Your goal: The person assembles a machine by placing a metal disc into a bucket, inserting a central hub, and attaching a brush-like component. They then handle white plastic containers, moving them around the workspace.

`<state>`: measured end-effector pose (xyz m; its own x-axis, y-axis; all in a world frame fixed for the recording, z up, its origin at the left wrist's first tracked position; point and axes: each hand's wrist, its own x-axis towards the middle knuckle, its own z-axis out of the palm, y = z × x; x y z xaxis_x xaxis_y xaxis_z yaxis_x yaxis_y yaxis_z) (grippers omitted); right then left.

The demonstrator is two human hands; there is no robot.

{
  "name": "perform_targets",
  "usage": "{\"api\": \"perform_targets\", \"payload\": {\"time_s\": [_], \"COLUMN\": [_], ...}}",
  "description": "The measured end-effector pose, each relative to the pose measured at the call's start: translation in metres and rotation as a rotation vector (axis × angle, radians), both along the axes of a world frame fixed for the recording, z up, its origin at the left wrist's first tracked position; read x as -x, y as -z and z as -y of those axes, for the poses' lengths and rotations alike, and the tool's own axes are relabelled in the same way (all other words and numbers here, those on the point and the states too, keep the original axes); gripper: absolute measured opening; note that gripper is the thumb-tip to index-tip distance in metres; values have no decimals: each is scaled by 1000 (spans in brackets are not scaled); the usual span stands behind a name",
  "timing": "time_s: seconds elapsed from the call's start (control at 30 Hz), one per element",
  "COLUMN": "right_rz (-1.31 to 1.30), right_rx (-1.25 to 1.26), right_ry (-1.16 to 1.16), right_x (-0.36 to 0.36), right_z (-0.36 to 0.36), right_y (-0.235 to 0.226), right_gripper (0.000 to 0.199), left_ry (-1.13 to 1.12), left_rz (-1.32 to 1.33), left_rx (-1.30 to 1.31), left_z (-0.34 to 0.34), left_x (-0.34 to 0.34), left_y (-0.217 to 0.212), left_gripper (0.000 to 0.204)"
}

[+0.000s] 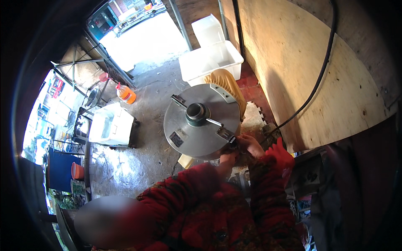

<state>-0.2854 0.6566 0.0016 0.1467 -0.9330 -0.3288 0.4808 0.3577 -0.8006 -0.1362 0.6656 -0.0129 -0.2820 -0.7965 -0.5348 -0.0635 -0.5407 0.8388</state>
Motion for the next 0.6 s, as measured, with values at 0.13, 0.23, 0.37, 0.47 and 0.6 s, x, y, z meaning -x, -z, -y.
{"api": "perform_targets", "payload": {"time_s": [0.13,0.23,0.37,0.47,0.6], "right_rz": [-242,-769,-633,-620,-658], "right_rx": [95,185,68,81,102], "right_ry": [77,337,274,393,459], "right_x": [-1,-6,-11,-19,-27], "right_z": [4,9,4,-7,-25], "right_y": [13,19,16,11,11], "right_gripper": [22,18,15,12,13], "left_ry": [233,153,97,158,59], "left_rz": [298,240,159,125,99], "left_rx": [366,224,228,354,25], "left_z": [3,2,-1,-1,1], "left_x": [-5,-4,-4,-6,-5], "left_y": [-1,0,-3,-5,5], "left_gripper": [20,20,20,19,19]}}
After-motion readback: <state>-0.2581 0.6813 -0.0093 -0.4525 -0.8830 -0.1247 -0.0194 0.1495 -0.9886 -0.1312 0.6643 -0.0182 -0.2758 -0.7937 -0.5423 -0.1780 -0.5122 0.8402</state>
